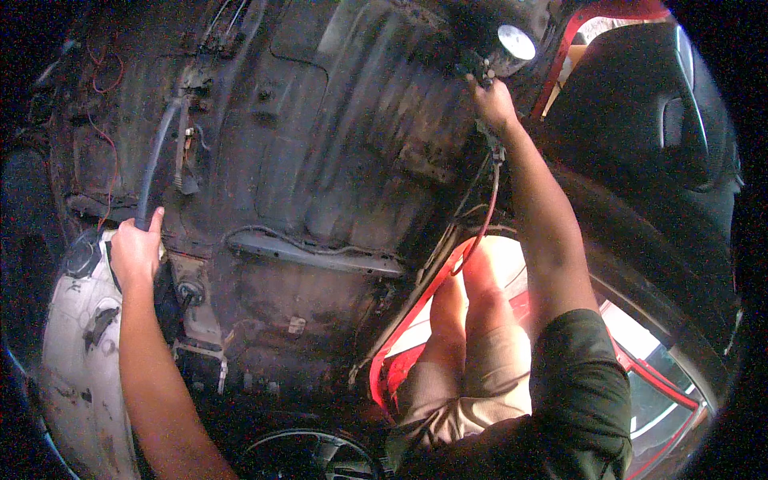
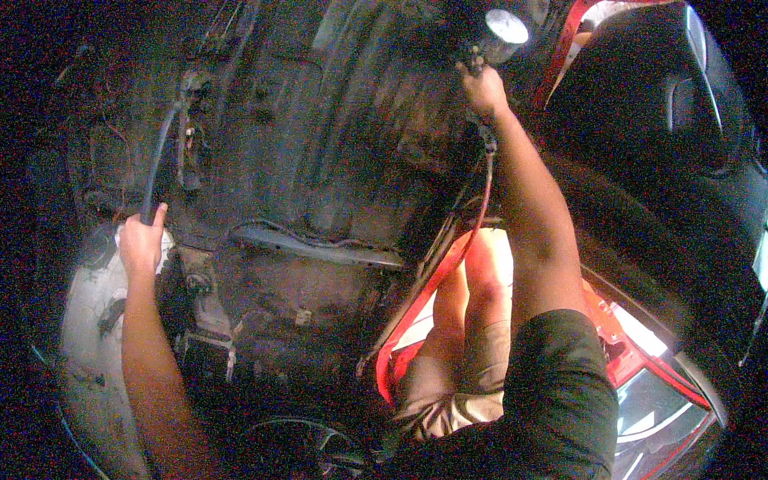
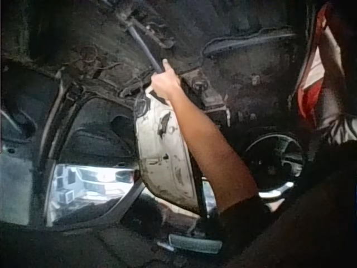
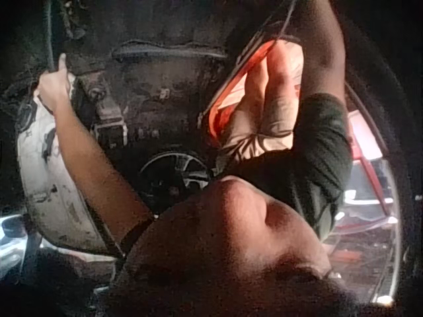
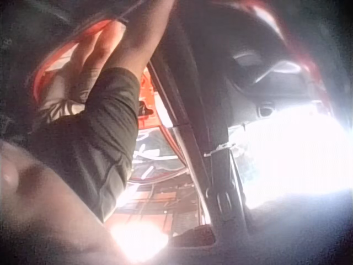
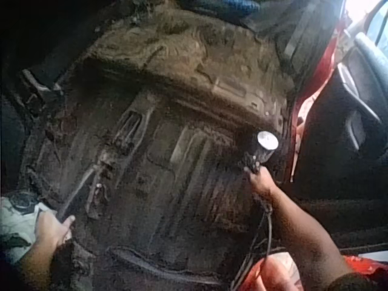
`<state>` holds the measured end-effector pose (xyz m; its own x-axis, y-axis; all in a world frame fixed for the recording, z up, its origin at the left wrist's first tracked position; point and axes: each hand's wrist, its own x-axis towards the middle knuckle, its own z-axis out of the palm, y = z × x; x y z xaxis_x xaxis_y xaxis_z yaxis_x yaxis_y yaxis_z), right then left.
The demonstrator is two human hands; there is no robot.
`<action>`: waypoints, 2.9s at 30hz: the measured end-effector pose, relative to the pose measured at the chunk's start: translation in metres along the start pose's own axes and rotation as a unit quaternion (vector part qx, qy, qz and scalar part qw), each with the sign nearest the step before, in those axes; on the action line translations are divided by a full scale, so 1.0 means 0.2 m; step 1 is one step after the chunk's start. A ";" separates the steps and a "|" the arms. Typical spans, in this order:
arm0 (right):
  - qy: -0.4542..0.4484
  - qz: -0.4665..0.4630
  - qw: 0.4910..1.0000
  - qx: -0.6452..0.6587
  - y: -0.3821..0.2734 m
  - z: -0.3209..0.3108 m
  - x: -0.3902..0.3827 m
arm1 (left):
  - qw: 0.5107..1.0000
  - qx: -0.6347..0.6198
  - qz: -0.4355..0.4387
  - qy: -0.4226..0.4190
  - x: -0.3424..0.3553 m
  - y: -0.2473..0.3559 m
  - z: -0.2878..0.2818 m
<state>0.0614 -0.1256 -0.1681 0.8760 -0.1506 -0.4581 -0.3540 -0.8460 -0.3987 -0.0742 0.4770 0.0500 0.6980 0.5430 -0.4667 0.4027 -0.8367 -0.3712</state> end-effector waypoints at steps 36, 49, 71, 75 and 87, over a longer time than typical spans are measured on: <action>-0.048 0.101 0.992 -0.061 0.20 0.10 -1.06 | 0.999 -0.020 -0.018 -0.036 -0.01 -0.07 0.04; 0.054 0.334 0.924 0.178 -0.56 0.56 -0.81 | 1.000 -0.001 0.024 0.015 0.00 0.01 0.00; 0.321 0.325 0.829 0.322 -0.48 0.15 0.16 | 0.999 0.009 0.042 0.030 -0.05 0.07 -0.05; 0.271 0.353 0.854 0.269 -0.39 0.33 -0.09 | 0.999 0.015 0.024 0.030 -0.06 0.07 -0.05; -0.069 0.232 0.949 0.202 -0.49 0.36 -1.04 | 1.000 0.025 -0.008 0.003 -0.02 0.01 -0.02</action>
<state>-0.1095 0.0252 -0.0908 0.5535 -0.3667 -0.7477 -0.8124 -0.4356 -0.3878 -0.0742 0.4721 0.0548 0.6953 0.5559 -0.4556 0.3837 -0.8231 -0.4187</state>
